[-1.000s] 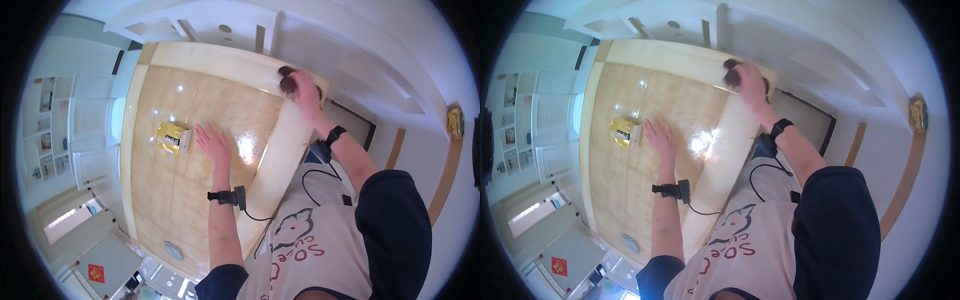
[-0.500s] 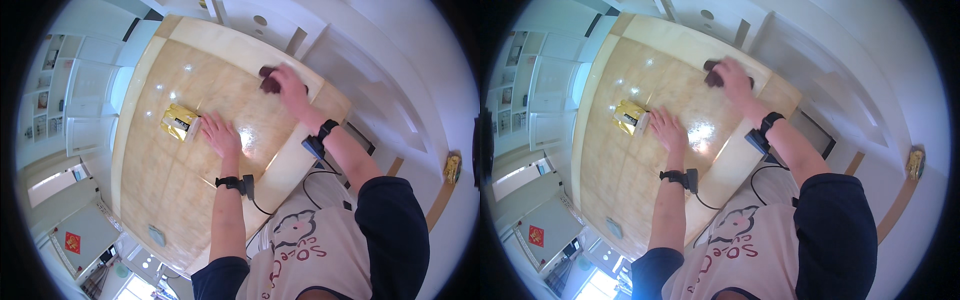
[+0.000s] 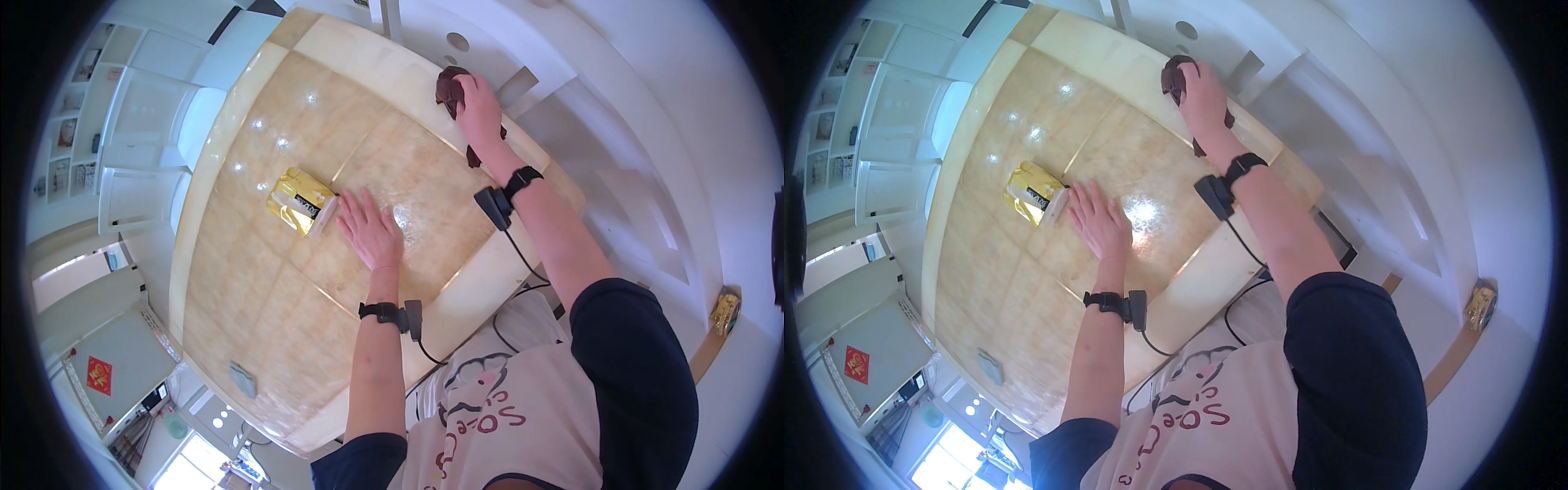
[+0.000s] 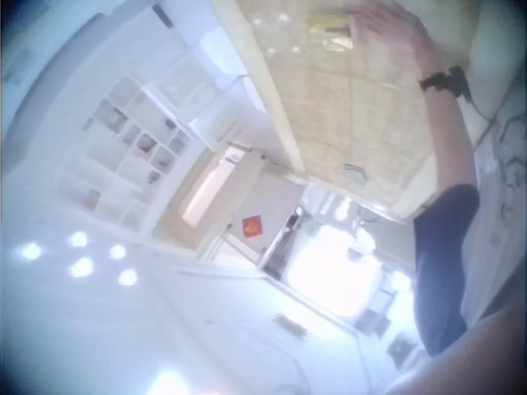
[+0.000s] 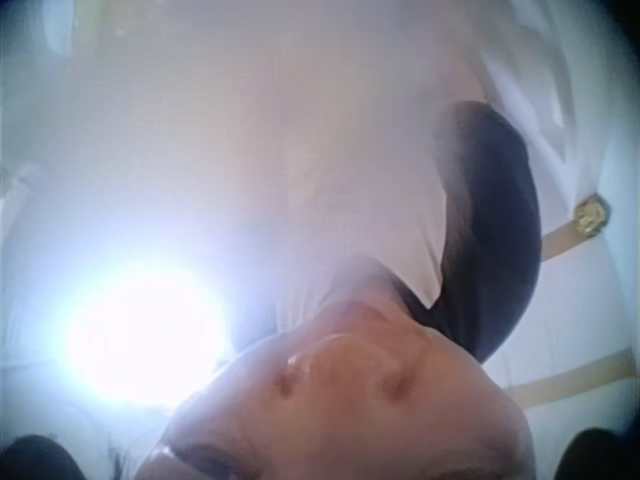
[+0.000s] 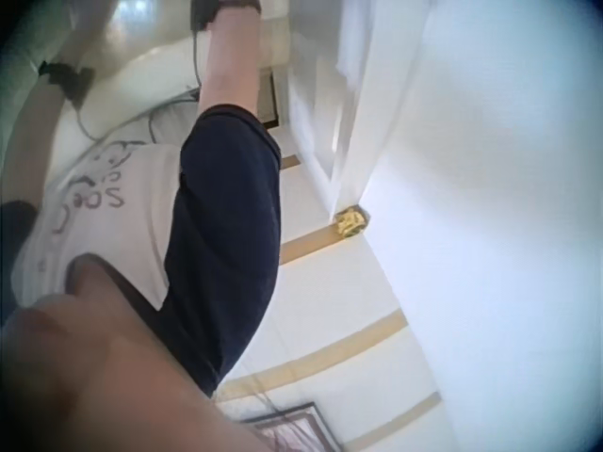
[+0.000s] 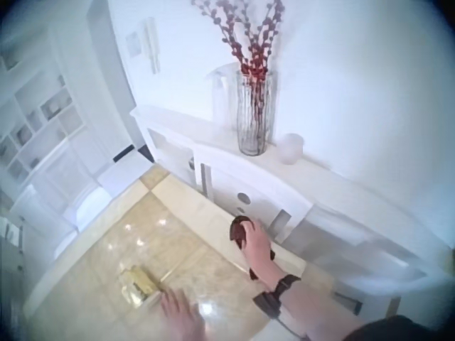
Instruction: The person wipes the edges and top surface of a dining table with a cloth, moves a chair aside to reach the side of the table, and then cleans the top of a low cabinet including around decorative items.
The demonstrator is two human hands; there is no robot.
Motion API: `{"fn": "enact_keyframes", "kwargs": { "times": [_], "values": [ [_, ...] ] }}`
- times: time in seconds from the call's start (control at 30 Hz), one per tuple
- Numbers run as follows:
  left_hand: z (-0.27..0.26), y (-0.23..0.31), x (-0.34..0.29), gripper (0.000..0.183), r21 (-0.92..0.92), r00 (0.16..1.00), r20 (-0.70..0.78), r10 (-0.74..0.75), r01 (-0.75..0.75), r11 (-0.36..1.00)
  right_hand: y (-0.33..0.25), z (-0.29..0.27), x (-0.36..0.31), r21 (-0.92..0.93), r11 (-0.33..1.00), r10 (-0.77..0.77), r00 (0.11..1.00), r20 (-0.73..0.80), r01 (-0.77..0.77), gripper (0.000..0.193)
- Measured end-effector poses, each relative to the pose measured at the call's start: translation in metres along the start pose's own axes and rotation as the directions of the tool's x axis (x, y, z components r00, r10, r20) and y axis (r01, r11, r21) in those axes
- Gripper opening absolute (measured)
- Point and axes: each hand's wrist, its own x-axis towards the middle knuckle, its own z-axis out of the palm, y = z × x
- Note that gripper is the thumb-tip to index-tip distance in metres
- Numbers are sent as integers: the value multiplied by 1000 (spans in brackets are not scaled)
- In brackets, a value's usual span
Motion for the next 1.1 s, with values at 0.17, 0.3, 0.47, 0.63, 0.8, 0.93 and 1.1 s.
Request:
{"fn": "enact_keyframes", "kwargs": {
  "times": [0.17,0.3,0.47,0.63,0.8,0.93,1.1],
  "values": [
    [1,-2,0,56,-12,1000,-15,16,-16,1000,-6,14,-28,52,898,-440,890,118,437,22],
    [1,-4,-2,56,-6,1000,-19,20,-21,1000,9,-13,-16,34,992,-125,985,119,121,24],
    [4,-4,-2,56,18,999,-11,30,-30,999,28,-51,-49,-85,988,-112,981,158,127,30],
    [5,-8,-5,57,23,998,-36,55,-54,998,56,-117,-94,-123,990,79,990,120,-64,41],
    [9,-7,-6,56,22,997,-33,65,-65,998,87,-180,-132,-211,935,301,953,41,-286,47],
    [10,-6,-9,55,37,998,-30,60,-59,998,75,-211,-172,-248,915,333,943,25,-317,49],
    [14,-17,-8,54,-11,993,-53,103,-104,995,36,-213,-226,-70,898,432,900,-55,-435,54]
  ]
}}
